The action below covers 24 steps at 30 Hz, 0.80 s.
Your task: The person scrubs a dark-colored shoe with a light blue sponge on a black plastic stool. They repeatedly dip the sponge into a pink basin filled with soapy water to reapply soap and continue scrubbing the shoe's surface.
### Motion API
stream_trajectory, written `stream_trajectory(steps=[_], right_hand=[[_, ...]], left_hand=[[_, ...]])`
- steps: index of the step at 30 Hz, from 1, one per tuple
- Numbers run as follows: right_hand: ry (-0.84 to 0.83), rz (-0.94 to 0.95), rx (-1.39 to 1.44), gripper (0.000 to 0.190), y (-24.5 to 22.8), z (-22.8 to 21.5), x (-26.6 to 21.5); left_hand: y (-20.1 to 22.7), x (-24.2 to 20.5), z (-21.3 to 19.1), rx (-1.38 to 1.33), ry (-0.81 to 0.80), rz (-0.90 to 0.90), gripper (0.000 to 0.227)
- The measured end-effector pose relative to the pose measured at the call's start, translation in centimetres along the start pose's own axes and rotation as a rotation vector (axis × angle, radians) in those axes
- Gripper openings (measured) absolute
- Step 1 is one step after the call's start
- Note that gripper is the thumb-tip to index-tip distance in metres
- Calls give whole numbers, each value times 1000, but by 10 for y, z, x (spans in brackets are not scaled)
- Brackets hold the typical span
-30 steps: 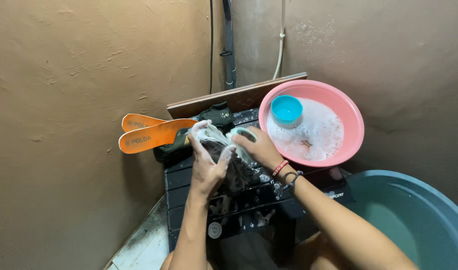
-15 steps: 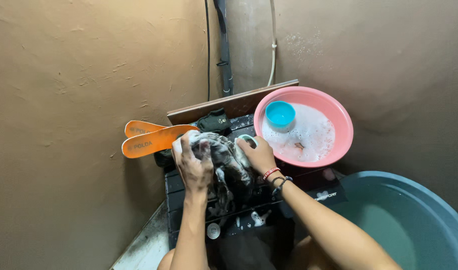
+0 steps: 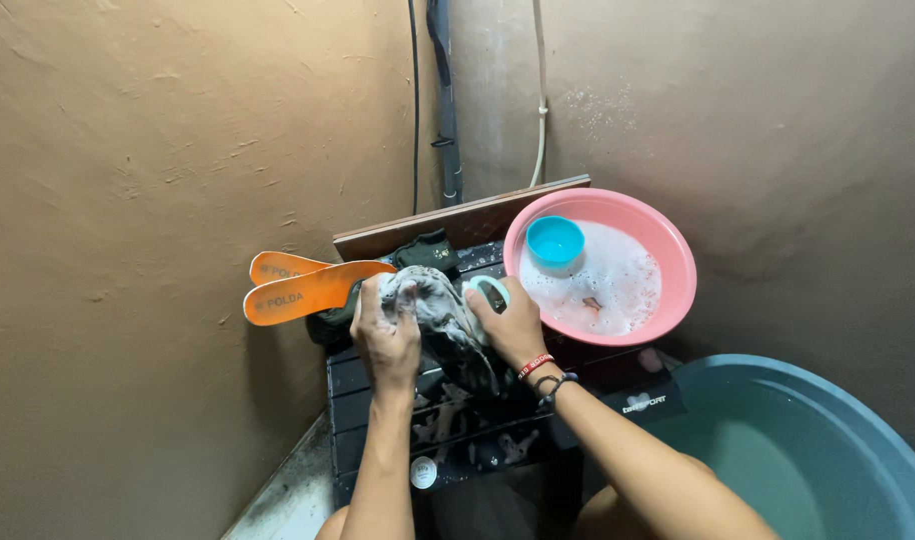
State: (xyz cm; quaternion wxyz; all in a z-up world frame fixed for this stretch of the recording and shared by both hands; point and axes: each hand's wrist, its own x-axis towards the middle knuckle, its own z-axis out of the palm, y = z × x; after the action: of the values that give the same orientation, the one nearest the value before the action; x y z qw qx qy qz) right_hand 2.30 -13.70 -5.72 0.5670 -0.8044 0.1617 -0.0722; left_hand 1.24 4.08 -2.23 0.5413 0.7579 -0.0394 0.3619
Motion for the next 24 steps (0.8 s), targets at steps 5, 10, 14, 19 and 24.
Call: stream_trajectory(steps=[5,10,14,19,24], right_hand=[[-50,-154,112,47,-55,-9,-17],[-110,-86,-66,54,-1,-7,12],[-123,-46,-81,51,-18,-13,12],[-219,-292,143,40,-73,-30,-14],[-196,-209,25,46,-40,-21,14]], left_hand=[[31,6,-8,0,-4,11,28],[30,1,-9,23,14,21,25],[53,4,-13,18,17,34,38],[54,6,-12,-69,-74,32,42],[56,6,-18,-308,-404,-120,51]])
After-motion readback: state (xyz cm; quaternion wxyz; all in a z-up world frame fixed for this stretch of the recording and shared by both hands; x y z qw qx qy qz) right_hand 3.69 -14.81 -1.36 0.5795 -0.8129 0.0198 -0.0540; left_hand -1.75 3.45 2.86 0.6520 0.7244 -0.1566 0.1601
